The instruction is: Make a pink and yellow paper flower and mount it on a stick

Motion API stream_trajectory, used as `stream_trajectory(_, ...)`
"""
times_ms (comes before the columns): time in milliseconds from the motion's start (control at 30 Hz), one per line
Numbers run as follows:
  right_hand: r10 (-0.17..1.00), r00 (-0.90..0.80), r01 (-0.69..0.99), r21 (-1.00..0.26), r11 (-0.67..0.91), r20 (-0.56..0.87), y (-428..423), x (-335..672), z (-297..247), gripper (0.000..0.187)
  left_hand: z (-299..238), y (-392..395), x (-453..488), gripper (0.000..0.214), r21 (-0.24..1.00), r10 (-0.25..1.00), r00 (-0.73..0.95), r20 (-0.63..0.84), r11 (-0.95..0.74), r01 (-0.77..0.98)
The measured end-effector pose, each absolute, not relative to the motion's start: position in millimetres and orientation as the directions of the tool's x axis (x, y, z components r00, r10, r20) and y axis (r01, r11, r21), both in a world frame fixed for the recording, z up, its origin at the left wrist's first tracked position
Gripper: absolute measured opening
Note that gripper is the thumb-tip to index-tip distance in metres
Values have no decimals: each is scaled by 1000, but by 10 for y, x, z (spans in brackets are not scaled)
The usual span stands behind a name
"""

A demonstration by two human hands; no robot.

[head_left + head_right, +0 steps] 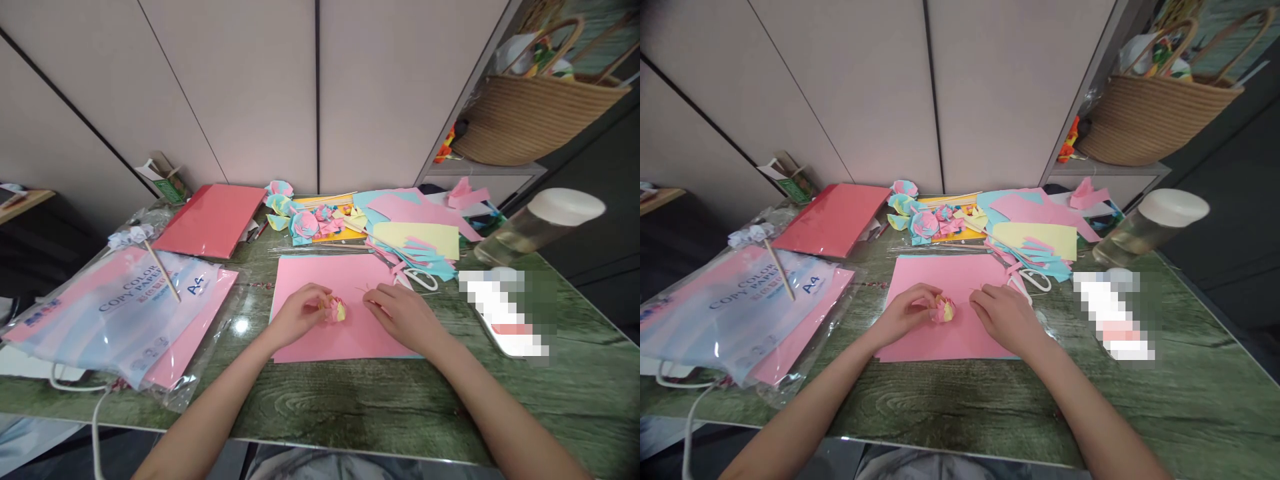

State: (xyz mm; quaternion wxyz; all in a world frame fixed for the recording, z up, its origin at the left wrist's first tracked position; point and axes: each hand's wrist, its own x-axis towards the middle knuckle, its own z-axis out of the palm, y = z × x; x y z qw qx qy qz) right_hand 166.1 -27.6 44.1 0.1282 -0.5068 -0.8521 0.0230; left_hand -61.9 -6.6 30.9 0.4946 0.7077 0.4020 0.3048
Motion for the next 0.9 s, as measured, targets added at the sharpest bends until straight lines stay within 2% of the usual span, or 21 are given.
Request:
stream_trajectory(333,865,-451,862,-144,485,219,-282,1625,393,22,358,-84,-589,8,898,885,464,35,-232,375)
stream_trajectory(500,852,-472,856,-114,504,226,-278,1637,409,23,363,-96,-592,2,846,876,470,106,-328,420)
stream_trajectory(667,825,-531,831,-72,552,193,-277,1644,428,21,356,-108,-580,5,755,866,457,203,-436,490)
stream_trajectory(767,822,-533,830,-64,554,200,-278,1640,431,21,374,-119,-561,1,713,870,430,242,-460,529)
stream_trajectory(900,835,-517,842,-66,536,190,-279,1640,443,22,388,-124,-564,7,666,884,393,253,-454,593)
